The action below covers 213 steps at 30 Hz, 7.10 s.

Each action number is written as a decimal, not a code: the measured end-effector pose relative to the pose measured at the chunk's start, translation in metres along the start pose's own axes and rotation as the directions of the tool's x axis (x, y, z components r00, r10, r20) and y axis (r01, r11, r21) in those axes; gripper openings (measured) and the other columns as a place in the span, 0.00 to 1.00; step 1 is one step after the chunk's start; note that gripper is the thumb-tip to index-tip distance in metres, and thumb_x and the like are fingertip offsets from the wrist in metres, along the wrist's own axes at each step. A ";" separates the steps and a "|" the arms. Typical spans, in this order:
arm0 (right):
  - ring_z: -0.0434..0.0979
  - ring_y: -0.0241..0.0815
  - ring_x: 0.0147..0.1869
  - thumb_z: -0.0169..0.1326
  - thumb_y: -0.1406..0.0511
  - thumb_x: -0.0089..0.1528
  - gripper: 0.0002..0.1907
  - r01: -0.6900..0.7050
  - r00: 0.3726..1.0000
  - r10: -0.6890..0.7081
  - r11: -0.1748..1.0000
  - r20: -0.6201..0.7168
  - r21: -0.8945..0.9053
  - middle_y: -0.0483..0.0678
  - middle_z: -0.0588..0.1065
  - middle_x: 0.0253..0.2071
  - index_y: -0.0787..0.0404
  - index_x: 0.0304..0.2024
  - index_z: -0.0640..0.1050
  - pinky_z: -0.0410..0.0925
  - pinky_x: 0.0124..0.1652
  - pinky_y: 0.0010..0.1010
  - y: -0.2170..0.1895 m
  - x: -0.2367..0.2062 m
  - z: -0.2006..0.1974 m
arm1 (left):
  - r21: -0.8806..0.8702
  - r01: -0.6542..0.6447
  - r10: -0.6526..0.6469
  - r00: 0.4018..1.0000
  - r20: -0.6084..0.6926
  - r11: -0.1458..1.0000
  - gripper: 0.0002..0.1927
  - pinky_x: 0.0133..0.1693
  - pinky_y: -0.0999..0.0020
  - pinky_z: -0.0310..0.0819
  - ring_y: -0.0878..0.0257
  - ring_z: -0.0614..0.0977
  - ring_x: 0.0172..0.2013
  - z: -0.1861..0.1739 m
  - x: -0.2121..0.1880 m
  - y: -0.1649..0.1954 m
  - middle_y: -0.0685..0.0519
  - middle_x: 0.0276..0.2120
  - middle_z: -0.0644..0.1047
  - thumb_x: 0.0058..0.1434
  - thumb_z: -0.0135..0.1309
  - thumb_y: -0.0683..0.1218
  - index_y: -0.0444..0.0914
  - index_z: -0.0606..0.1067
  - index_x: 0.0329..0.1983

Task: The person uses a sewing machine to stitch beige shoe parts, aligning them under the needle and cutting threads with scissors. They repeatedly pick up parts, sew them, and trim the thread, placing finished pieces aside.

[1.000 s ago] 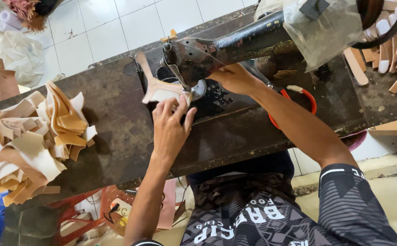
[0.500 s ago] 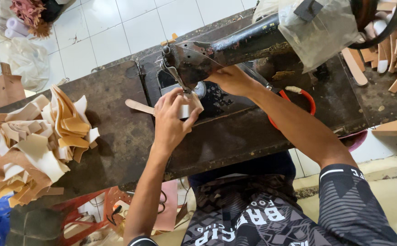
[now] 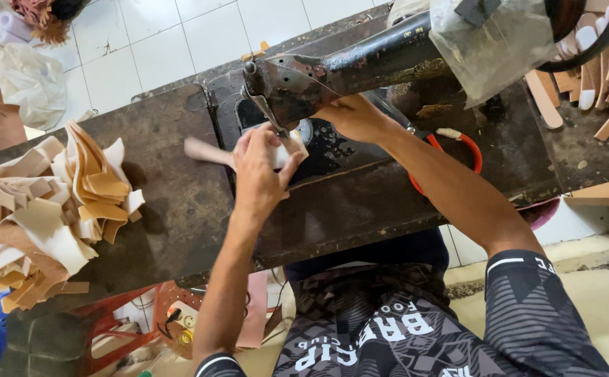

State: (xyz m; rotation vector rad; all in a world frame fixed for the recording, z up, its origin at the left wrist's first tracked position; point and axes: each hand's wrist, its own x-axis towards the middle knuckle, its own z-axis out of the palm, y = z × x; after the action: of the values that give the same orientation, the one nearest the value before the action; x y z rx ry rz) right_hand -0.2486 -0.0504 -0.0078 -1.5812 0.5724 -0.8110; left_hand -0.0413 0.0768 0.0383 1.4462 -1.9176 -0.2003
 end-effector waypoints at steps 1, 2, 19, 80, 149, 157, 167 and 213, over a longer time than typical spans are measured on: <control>0.70 0.27 0.35 0.54 0.64 0.70 0.10 0.013 1.000 -0.013 1.000 -0.003 -0.009 0.37 0.79 0.38 0.59 0.51 0.82 0.63 0.34 0.25 -0.001 0.000 0.000 | -0.017 0.040 -0.039 0.998 0.052 0.999 0.24 0.59 0.49 0.63 0.43 0.72 0.57 -0.003 0.003 -0.007 0.43 0.52 0.76 0.54 0.71 0.45 0.36 0.69 0.46; 0.70 0.27 0.36 0.55 0.64 0.70 0.10 0.026 1.000 -0.026 1.000 -0.006 -0.017 0.38 0.79 0.38 0.60 0.51 0.82 0.63 0.35 0.25 -0.001 0.001 0.000 | -0.031 0.081 -0.077 0.992 0.104 0.996 0.24 0.59 0.49 0.63 0.44 0.73 0.57 -0.006 0.006 -0.013 0.45 0.49 0.76 0.53 0.70 0.44 0.37 0.69 0.46; 0.82 0.45 0.44 0.52 0.71 0.75 0.05 -0.293 0.573 -0.684 0.345 -0.452 -0.892 0.55 0.80 0.46 0.68 0.50 0.78 0.75 0.43 0.34 -0.149 -0.132 -0.142 | -0.108 0.040 -0.003 0.945 0.328 0.993 0.19 0.58 0.50 0.60 0.45 0.73 0.54 -0.021 0.039 -0.045 0.47 0.44 0.73 0.59 0.67 0.44 0.38 0.66 0.43; 0.81 0.32 0.44 0.58 0.69 0.66 0.09 -0.067 0.952 0.080 0.996 -0.297 0.053 0.44 0.82 0.40 0.68 0.46 0.81 0.74 0.44 0.23 -0.085 -0.076 0.096 | -0.669 0.399 -0.530 0.848 0.008 0.627 0.16 0.42 0.71 0.83 0.65 0.87 0.39 -0.068 -0.042 0.101 0.50 0.39 0.84 0.58 0.65 0.42 0.32 0.76 0.47; 0.77 0.27 0.34 0.66 0.71 0.60 0.17 -0.068 0.923 0.136 0.978 -0.359 0.195 0.43 0.78 0.32 0.59 0.35 0.68 0.70 0.34 0.20 -0.075 -0.091 0.078 | -0.924 0.285 -0.652 0.756 0.055 0.253 0.16 0.42 0.65 0.87 0.62 0.86 0.40 0.002 -0.069 0.075 0.47 0.42 0.83 0.69 0.54 0.45 0.31 0.78 0.55; 0.74 0.26 0.32 0.69 0.67 0.58 0.17 -0.173 0.908 0.211 0.976 -0.363 0.135 0.42 0.76 0.30 0.58 0.32 0.70 0.68 0.32 0.18 -0.058 -0.084 0.075 | -0.906 0.300 -0.627 0.778 0.051 0.298 0.16 0.45 0.64 0.87 0.61 0.86 0.42 0.014 -0.072 0.060 0.45 0.44 0.83 0.69 0.54 0.44 0.31 0.79 0.55; 0.69 0.25 0.30 0.70 0.66 0.56 0.15 -0.122 0.991 0.133 0.894 -0.004 -0.430 0.44 0.75 0.23 0.65 0.28 0.74 0.68 0.29 0.24 -0.055 -0.033 0.037 | -0.111 -0.033 0.024 0.996 -0.083 0.993 0.12 0.51 0.60 0.79 0.50 0.81 0.51 -0.029 -0.050 0.041 0.44 0.50 0.79 0.64 0.59 0.40 0.33 0.77 0.50; 0.71 0.27 0.50 0.57 0.79 0.69 0.38 0.293 0.956 -0.289 0.910 -0.059 0.295 0.44 0.70 0.57 0.61 0.78 0.59 0.70 0.48 0.20 -0.067 0.017 0.006 | -0.039 -0.188 0.189 0.982 0.028 0.981 0.09 0.59 0.56 0.75 0.46 0.78 0.59 -0.010 -0.014 0.011 0.42 0.55 0.76 0.63 0.58 0.38 0.32 0.73 0.43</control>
State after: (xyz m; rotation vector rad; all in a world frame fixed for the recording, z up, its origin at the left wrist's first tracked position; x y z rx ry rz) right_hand -0.2385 -0.0476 0.0604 -1.3940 0.2075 -1.0804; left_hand -0.0420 0.0963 0.0454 1.2354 -2.0528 -0.1692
